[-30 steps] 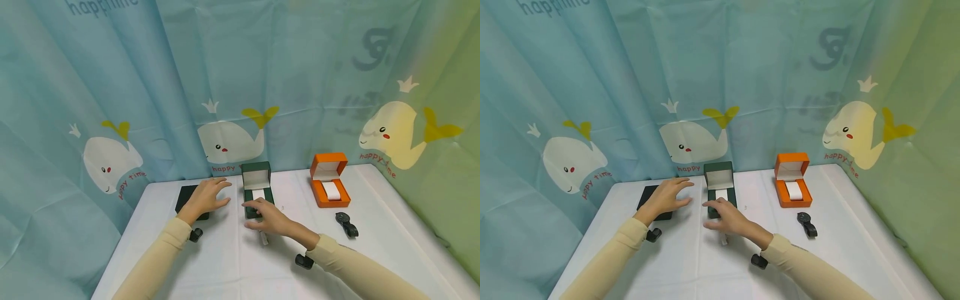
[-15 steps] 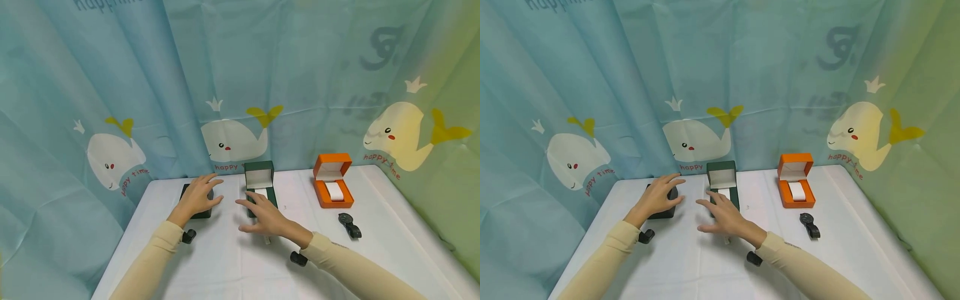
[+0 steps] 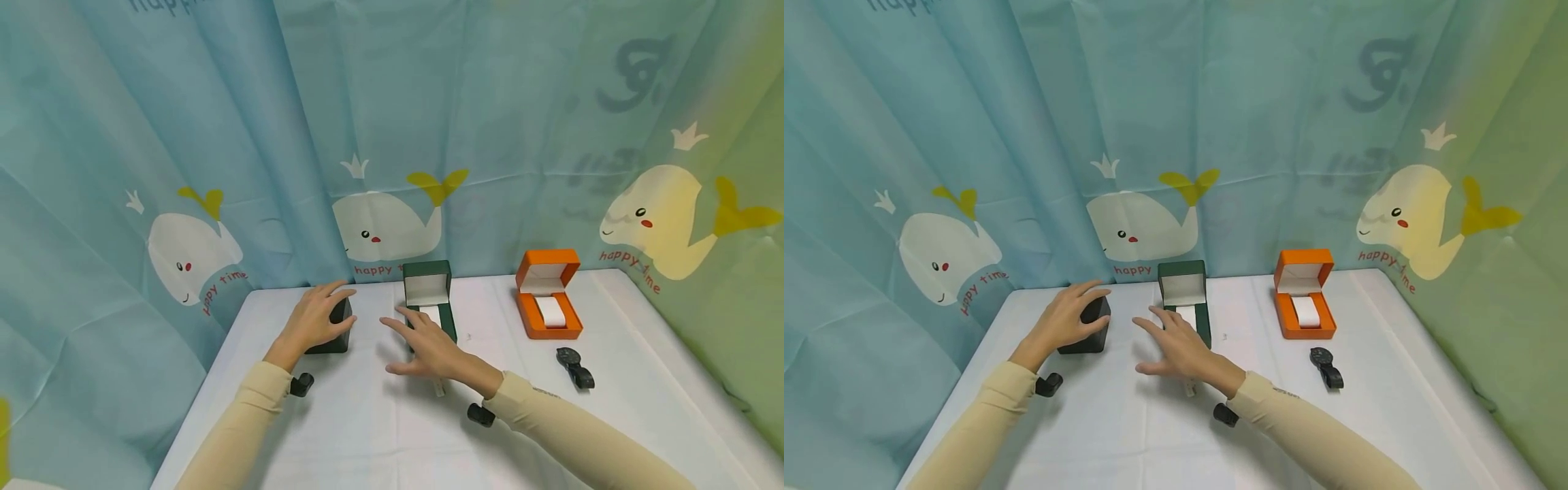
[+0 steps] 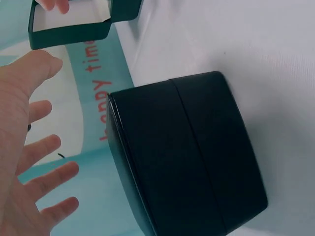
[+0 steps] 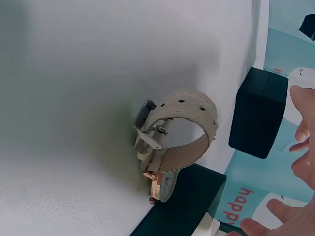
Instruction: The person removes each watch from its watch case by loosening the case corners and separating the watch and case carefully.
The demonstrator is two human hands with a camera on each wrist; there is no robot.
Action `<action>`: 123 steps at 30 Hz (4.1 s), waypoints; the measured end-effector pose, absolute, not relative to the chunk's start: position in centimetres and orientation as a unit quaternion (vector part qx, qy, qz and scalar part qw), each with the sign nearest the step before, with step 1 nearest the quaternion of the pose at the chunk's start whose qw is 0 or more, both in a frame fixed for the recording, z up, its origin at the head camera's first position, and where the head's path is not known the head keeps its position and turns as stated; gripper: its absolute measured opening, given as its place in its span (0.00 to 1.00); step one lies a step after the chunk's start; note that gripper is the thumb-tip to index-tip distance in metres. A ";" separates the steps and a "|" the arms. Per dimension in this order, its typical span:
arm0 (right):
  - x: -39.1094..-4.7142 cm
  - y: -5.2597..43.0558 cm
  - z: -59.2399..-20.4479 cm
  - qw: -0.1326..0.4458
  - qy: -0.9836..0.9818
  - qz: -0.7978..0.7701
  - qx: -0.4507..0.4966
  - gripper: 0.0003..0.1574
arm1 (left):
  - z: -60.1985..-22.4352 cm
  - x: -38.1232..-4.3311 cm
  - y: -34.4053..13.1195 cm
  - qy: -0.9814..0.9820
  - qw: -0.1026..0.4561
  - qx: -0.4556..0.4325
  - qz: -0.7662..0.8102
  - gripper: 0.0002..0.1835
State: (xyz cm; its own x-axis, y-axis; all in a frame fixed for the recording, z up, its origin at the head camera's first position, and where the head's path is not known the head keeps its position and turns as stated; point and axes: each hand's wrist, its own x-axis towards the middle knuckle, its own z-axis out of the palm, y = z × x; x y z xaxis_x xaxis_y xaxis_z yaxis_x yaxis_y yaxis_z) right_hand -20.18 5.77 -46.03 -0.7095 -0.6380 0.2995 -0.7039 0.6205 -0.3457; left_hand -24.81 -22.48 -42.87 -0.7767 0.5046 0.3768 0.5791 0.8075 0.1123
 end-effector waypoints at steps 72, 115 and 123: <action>-27.2 -5.2 -46.0 -0.044 -0.910 0.240 0.334 0.63 | -47.7 -22.5 -32.5 -0.929 0.108 -0.108 -0.337 0.42; -27.6 -6.4 -46.5 -0.107 -0.917 0.235 0.305 0.60 | -48.8 -26.0 -33.1 -0.905 -0.162 -0.124 -0.372 0.70; -27.7 -6.9 -46.8 -0.093 -0.918 0.228 0.312 0.60 | -49.2 -26.2 -33.6 -0.891 -0.168 -0.131 -0.400 0.71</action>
